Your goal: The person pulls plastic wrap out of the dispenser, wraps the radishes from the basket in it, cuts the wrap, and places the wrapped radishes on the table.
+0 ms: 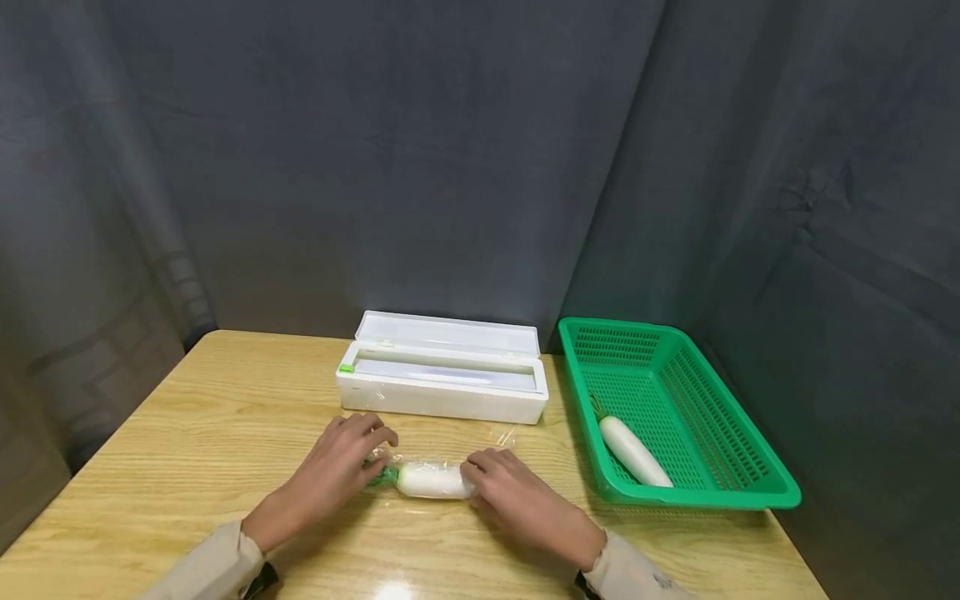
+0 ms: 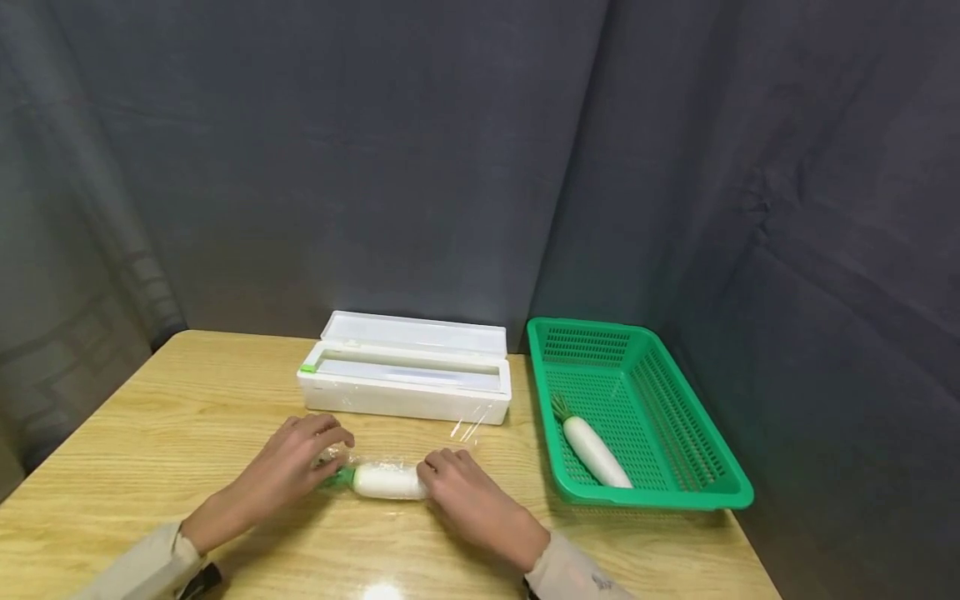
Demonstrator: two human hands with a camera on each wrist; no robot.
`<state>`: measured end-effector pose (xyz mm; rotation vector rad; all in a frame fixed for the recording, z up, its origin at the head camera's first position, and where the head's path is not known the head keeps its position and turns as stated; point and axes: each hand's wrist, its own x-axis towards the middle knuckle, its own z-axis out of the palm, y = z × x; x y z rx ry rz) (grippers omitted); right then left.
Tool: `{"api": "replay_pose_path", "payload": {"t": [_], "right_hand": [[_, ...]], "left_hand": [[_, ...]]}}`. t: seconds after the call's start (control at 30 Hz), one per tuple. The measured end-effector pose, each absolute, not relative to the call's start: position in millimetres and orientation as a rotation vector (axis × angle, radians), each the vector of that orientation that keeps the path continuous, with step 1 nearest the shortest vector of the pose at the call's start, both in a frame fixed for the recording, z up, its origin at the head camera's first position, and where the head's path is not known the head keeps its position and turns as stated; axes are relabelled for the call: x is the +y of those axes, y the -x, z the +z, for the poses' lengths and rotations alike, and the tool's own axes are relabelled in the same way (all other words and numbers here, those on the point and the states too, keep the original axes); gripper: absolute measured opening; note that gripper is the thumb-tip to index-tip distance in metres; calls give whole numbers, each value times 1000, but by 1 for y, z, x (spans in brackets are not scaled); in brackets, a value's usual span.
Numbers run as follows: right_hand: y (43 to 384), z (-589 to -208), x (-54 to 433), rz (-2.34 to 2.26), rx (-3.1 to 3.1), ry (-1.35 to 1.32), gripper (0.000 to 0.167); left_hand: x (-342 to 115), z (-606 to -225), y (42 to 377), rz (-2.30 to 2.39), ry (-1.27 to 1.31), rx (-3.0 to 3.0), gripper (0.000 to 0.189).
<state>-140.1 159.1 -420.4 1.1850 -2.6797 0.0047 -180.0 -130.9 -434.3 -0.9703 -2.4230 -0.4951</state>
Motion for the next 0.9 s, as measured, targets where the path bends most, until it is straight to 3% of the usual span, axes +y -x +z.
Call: {"api": "replay_pose_path", "payload": {"t": [0.1,0.2,0.3,0.37,0.5,0.9], "right_hand": [[142,-423,158,15,-2704,-1188,29],[144,-424,156,27,-2720,-1180,30],[145,-423,155,41,-2731,-1166,27],[146,-424,155,40,-2740,-1155,26],[148,-422,154,28,-2771,-1140,23],[145,-418,153,-80,-2763,-1105,41]], "left_hand": [[-129,-432,180,-465,945,-2307,35],[-126,-428,178,-487,992,-2170,5],[-119,-426,171,-531,1096,-2111,16],[-114,-427,166,-537,1168,-2148,10],[-108,-434,159,-512,1253,-2329,33],[-108,-447,163,-552,1238,-2467,48]]}}
